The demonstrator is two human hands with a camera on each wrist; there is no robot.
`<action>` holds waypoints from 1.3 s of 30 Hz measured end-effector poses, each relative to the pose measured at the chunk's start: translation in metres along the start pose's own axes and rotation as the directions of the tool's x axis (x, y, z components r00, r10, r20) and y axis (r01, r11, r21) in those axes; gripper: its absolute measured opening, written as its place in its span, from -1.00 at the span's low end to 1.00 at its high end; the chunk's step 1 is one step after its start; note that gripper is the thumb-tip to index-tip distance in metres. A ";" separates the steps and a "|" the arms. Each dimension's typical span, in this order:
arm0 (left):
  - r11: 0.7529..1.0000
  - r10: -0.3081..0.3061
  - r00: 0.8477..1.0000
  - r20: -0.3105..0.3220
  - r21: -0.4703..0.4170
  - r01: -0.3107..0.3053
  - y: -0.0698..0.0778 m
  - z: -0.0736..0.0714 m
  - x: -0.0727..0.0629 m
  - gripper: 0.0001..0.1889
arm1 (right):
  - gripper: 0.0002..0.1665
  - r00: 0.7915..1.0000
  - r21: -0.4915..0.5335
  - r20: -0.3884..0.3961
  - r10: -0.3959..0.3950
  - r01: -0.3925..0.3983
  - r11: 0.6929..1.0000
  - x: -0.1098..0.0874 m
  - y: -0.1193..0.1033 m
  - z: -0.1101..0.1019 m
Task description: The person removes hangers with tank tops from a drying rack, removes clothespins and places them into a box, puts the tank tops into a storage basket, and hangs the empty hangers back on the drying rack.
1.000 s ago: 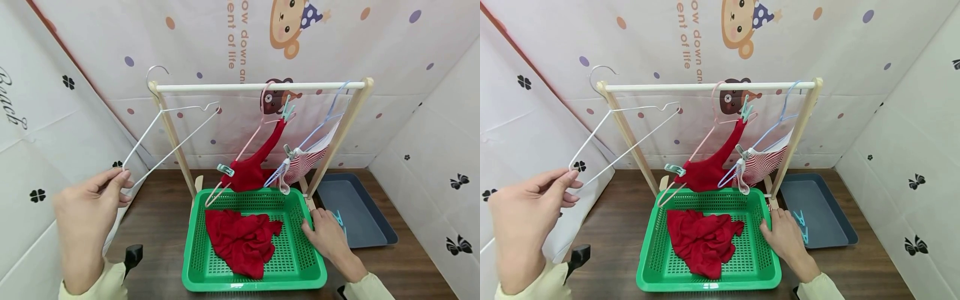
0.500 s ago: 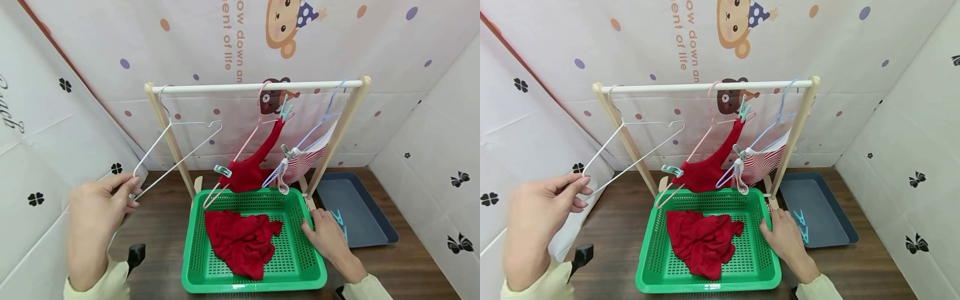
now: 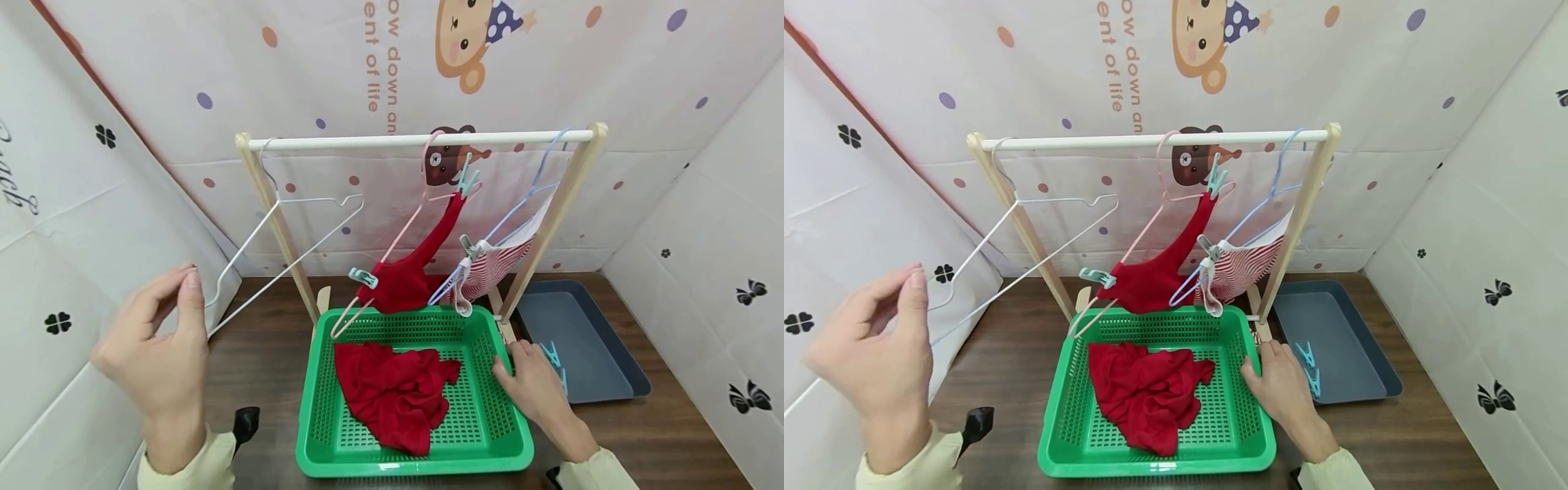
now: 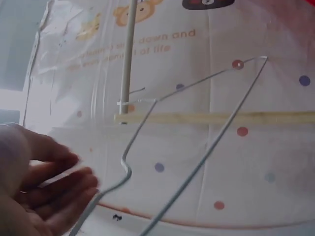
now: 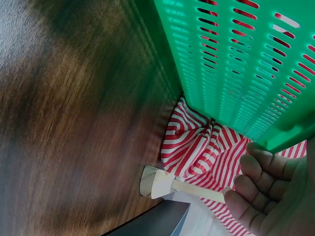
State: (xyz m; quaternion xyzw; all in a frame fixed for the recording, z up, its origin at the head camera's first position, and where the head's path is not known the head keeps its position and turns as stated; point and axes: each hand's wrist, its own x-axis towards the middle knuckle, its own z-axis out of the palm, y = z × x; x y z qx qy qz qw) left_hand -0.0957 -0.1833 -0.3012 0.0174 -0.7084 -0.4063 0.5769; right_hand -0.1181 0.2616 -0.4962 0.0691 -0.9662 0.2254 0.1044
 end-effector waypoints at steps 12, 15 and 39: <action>0.925 0.332 0.919 0.211 -0.262 -0.275 0.016 0.036 -0.040 -0.88 | -0.71 1.000 0.018 0.009 0.019 -0.019 1.000 -0.001 -0.001 0.000; 0.955 0.277 0.885 0.375 -0.212 -0.209 0.010 0.040 -0.052 -0.80 | -0.71 1.000 0.019 0.004 0.016 -0.016 1.000 -0.001 -0.001 0.000; 0.996 0.029 0.790 0.612 -0.080 0.026 0.007 0.071 -0.090 -0.83 | -0.68 1.000 0.031 -0.008 0.024 -0.024 0.999 -0.001 0.002 0.002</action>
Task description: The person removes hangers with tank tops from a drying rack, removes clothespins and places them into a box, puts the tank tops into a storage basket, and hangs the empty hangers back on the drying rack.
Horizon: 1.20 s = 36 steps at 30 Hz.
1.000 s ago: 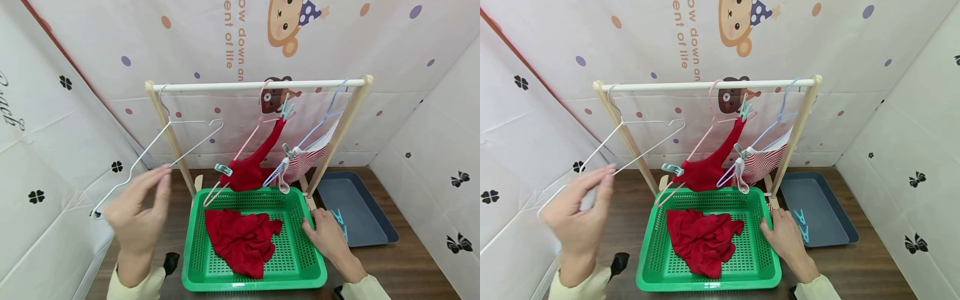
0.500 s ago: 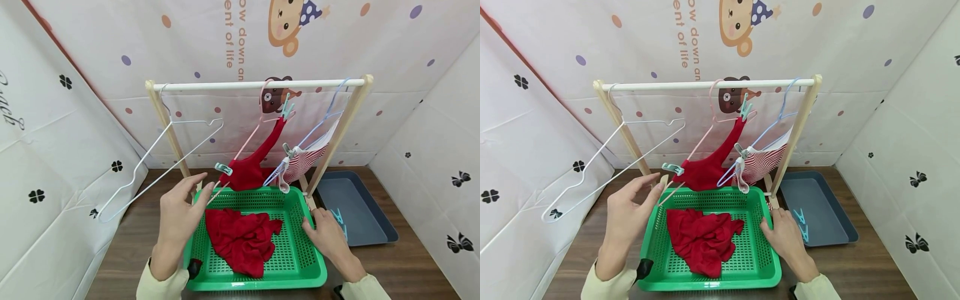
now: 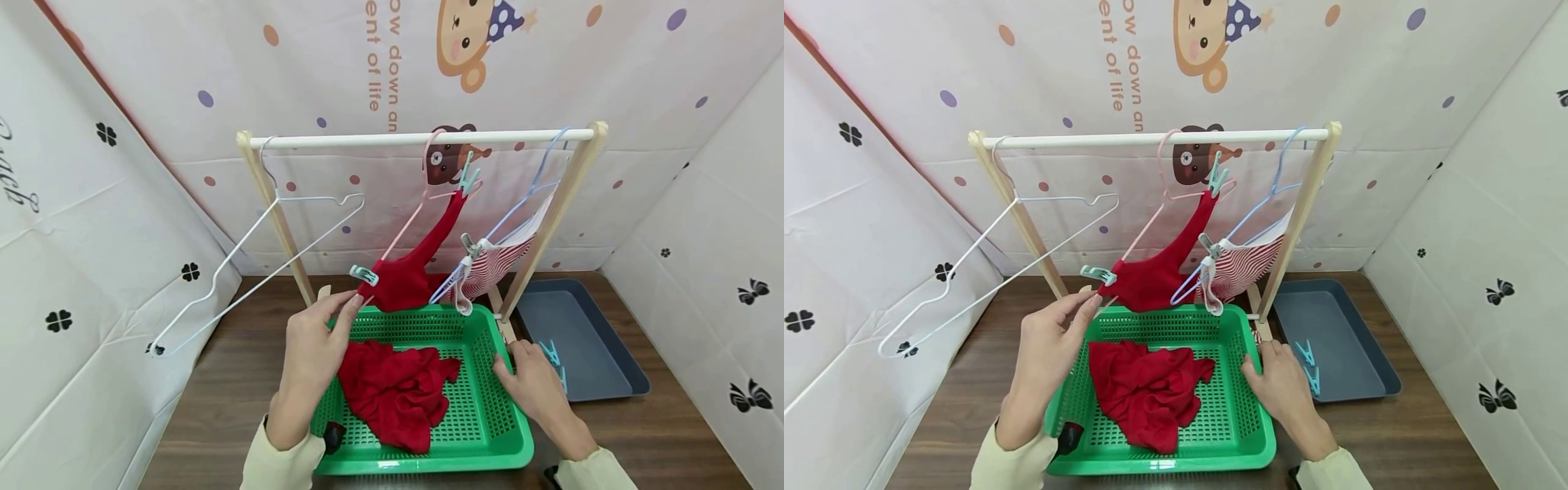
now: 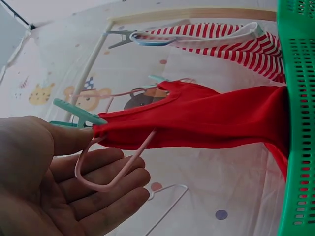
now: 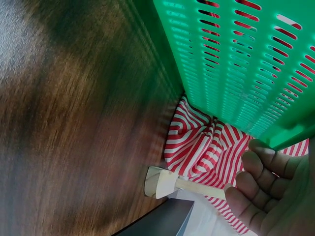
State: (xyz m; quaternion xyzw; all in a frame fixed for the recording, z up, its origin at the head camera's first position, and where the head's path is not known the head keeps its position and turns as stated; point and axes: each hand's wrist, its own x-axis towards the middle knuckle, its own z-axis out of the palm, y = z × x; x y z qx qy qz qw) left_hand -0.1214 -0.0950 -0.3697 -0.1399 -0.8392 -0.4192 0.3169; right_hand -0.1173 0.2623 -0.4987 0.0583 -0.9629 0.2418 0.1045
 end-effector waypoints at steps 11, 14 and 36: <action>0.998 -0.063 0.998 0.006 0.016 0.063 0.003 0.007 0.000 -0.85 | -0.69 1.000 0.015 -0.003 0.005 -0.005 1.000 0.000 0.000 -0.001; 0.996 -0.085 0.996 0.007 0.019 0.084 0.003 0.008 0.001 -0.84 | -0.69 1.000 0.021 -0.002 0.008 -0.008 1.000 0.000 -0.001 0.000; 0.999 -0.027 0.984 -0.174 0.022 0.031 -0.004 0.006 0.010 -0.90 | -0.68 0.999 0.045 0.015 0.043 -0.044 0.998 0.000 0.000 0.001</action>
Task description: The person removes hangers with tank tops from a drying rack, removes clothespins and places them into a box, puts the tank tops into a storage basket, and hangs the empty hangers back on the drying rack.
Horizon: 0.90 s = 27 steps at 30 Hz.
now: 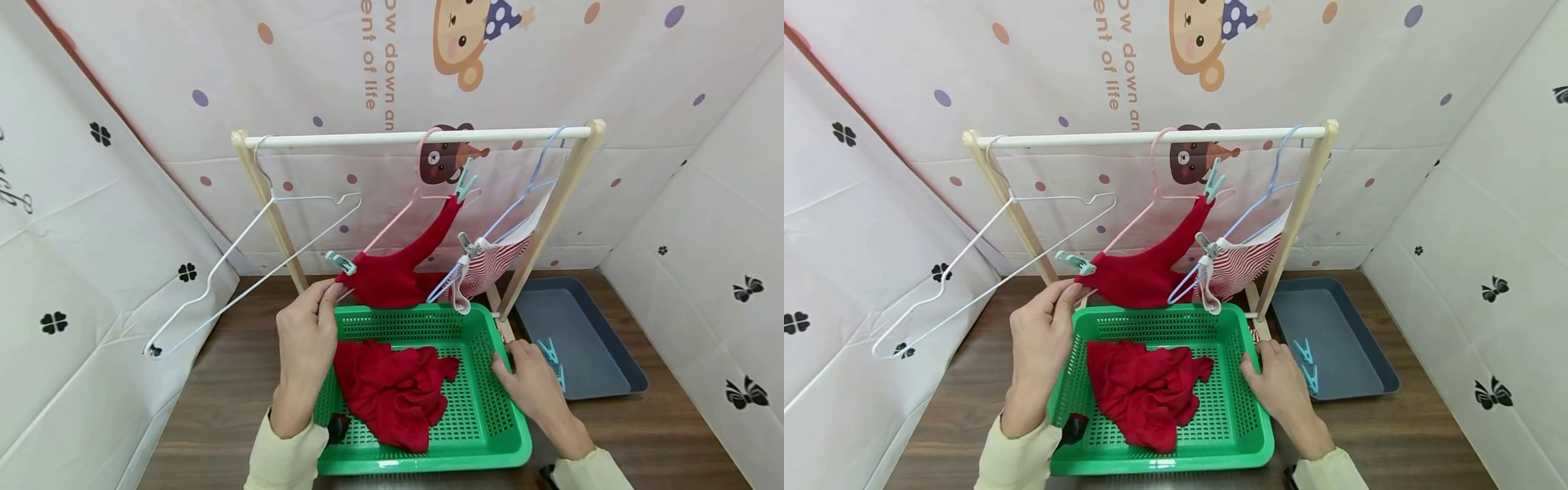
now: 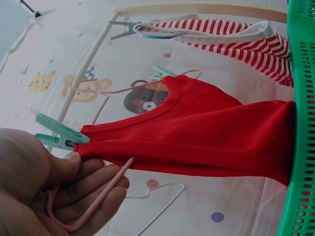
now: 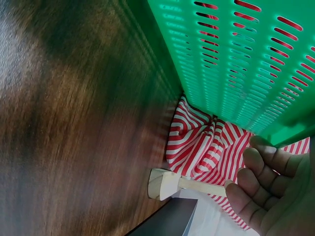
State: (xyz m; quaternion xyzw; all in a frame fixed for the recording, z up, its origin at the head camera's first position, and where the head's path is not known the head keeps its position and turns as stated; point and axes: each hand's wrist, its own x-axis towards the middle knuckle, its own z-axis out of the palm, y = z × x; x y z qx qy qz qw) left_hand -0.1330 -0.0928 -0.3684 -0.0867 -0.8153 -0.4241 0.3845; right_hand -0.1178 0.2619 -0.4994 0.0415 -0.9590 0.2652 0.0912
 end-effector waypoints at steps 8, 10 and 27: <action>0.999 0.016 0.998 -0.053 -0.038 -0.018 -0.003 -0.006 0.002 -0.88 | -0.69 1.000 0.007 -0.003 0.002 -0.002 1.000 -0.001 0.001 0.001; 0.998 0.024 0.997 -0.072 -0.060 -0.029 -0.003 -0.007 0.003 -0.87 | -0.70 1.000 0.005 -0.004 0.001 -0.001 1.000 -0.001 0.001 0.001; 0.986 0.005 0.990 -0.138 -0.166 -0.028 -0.011 -0.028 0.002 -0.89 | -0.69 1.000 0.015 0.002 -0.001 0.001 1.000 -0.001 -0.001 -0.001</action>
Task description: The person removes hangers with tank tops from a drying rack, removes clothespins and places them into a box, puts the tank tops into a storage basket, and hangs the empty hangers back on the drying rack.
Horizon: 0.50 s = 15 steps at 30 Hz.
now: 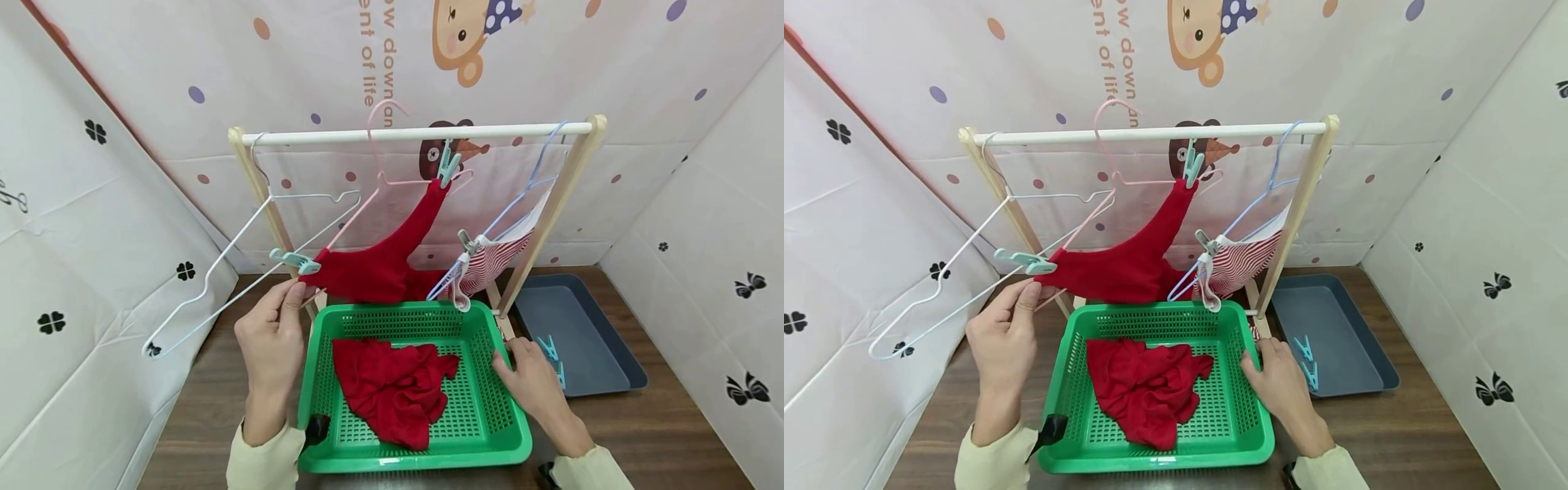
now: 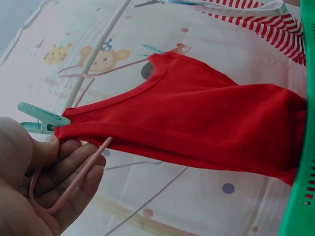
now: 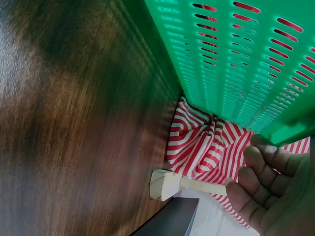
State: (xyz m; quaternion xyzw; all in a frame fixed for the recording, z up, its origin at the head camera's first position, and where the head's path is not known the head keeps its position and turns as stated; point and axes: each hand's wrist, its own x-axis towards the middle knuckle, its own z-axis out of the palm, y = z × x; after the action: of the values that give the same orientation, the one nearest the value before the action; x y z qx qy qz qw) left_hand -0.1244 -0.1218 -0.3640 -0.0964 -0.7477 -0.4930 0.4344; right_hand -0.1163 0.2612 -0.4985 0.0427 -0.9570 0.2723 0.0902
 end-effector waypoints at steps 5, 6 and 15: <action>0.997 -0.062 0.998 0.020 -0.036 0.063 -0.004 -0.005 -0.006 -0.88 | -0.74 1.000 0.006 -0.015 -0.009 0.009 1.000 0.000 0.001 0.001; 0.997 -0.069 0.997 0.021 -0.034 0.069 -0.005 -0.006 -0.007 -0.88 | -0.74 1.000 0.008 -0.017 -0.011 0.011 1.000 0.000 0.001 0.001; 0.997 -0.081 0.996 0.031 -0.016 0.081 -0.012 -0.009 -0.012 -0.87 | -0.76 1.000 0.021 -0.014 -0.009 0.009 1.000 0.000 0.002 0.002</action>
State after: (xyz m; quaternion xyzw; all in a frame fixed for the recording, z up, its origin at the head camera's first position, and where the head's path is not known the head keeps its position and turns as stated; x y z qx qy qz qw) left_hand -0.1188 -0.1321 -0.3795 -0.0772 -0.7534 -0.5150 0.4016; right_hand -0.1171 0.2617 -0.5008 0.0462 -0.9533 0.2820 0.0976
